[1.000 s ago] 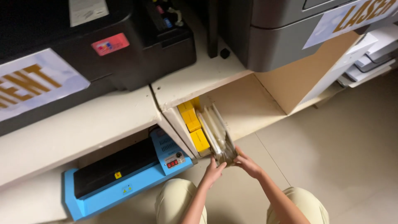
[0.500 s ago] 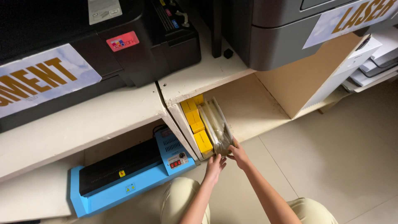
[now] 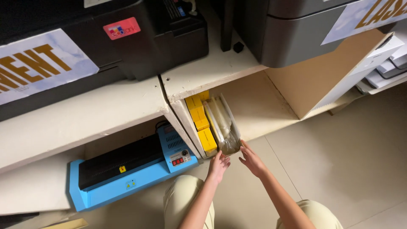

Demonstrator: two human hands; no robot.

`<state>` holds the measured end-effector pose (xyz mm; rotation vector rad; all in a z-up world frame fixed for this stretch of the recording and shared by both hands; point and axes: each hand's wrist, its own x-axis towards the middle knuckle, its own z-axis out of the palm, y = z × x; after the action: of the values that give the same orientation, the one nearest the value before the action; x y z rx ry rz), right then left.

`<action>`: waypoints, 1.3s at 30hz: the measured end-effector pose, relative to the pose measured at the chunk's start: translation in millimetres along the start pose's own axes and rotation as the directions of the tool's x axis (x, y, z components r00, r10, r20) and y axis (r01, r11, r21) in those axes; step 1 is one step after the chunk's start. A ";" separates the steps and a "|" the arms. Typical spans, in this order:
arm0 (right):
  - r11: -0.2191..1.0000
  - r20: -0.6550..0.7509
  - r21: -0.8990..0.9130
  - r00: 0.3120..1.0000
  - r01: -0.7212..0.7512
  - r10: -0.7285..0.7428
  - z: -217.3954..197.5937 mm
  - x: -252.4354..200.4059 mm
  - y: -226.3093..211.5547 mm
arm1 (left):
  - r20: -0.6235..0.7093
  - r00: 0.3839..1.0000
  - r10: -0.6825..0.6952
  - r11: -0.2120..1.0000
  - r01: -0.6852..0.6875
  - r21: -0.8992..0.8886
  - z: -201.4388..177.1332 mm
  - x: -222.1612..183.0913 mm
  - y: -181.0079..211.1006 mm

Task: Refilling the paper tray of a printer from a package of paper sheets.

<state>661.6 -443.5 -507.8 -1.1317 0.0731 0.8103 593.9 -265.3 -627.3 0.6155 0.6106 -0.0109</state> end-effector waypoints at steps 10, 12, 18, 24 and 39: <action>0.977 -0.040 -0.196 0.995 0.080 -0.089 8.1 5.7 9.9 | -0.110 0.974 0.199 0.807 -0.099 0.582 25.4 -25.3 12.5; 0.982 0.004 -0.079 0.985 0.173 -0.174 -2.4 23.9 28.2 | -0.110 0.968 0.225 0.754 -0.102 0.648 21.6 -17.1 14.0; 0.958 -0.033 -0.249 0.987 0.143 -0.156 -16.5 29.9 36.1 | -0.175 0.965 0.193 0.722 -0.019 0.691 43.0 -37.6 20.8; 0.981 -0.015 -0.152 0.992 0.121 -0.124 10.3 9.5 7.6 | -0.015 0.986 0.169 0.958 -0.161 0.236 -1.9 16.1 -15.2; 0.447 0.024 -0.789 0.748 0.421 -0.663 29.0 -39.4 -11.8 | 0.458 0.678 0.575 -0.098 -0.499 0.861 92.6 -154.3 55.6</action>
<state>630.7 -442.9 -468.1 -1.9469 -0.4353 0.0065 526.3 -295.8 -454.1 2.2212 0.2603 0.4621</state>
